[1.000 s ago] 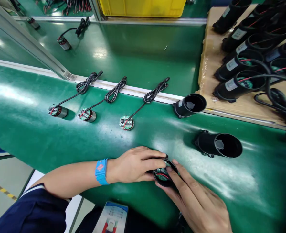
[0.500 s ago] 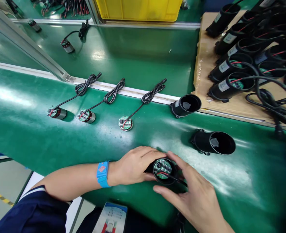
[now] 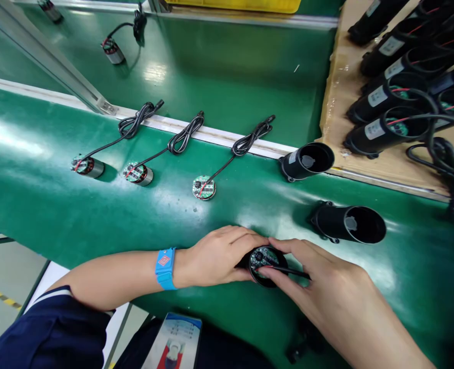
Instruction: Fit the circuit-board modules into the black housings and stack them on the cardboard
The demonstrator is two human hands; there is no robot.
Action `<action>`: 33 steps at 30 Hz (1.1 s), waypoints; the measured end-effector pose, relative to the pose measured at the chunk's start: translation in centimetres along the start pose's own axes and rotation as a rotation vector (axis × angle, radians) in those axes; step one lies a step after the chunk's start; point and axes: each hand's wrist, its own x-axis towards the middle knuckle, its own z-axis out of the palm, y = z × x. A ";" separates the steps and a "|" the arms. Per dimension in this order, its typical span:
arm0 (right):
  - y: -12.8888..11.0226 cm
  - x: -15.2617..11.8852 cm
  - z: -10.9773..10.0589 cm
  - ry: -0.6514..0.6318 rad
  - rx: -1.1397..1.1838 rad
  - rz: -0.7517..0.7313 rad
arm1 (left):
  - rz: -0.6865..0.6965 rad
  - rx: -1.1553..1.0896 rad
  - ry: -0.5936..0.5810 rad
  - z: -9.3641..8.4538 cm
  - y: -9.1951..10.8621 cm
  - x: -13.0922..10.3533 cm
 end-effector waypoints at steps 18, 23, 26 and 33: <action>-1.5 -1.7 -0.1 -0.073 0.041 0.069 | -0.082 -0.061 0.025 0.5 -0.7 -0.8; -1.9 -2.5 0.3 -0.058 -0.081 0.117 | -0.006 -0.063 -0.017 1.1 -2.2 -1.3; -1.1 -3.4 -2.1 0.010 -0.104 0.145 | 0.030 -0.037 -0.038 1.5 -3.0 -1.6; 4.3 -0.8 -15.9 0.136 -0.292 0.567 | 0.000 -0.036 -0.079 1.9 -3.4 -1.6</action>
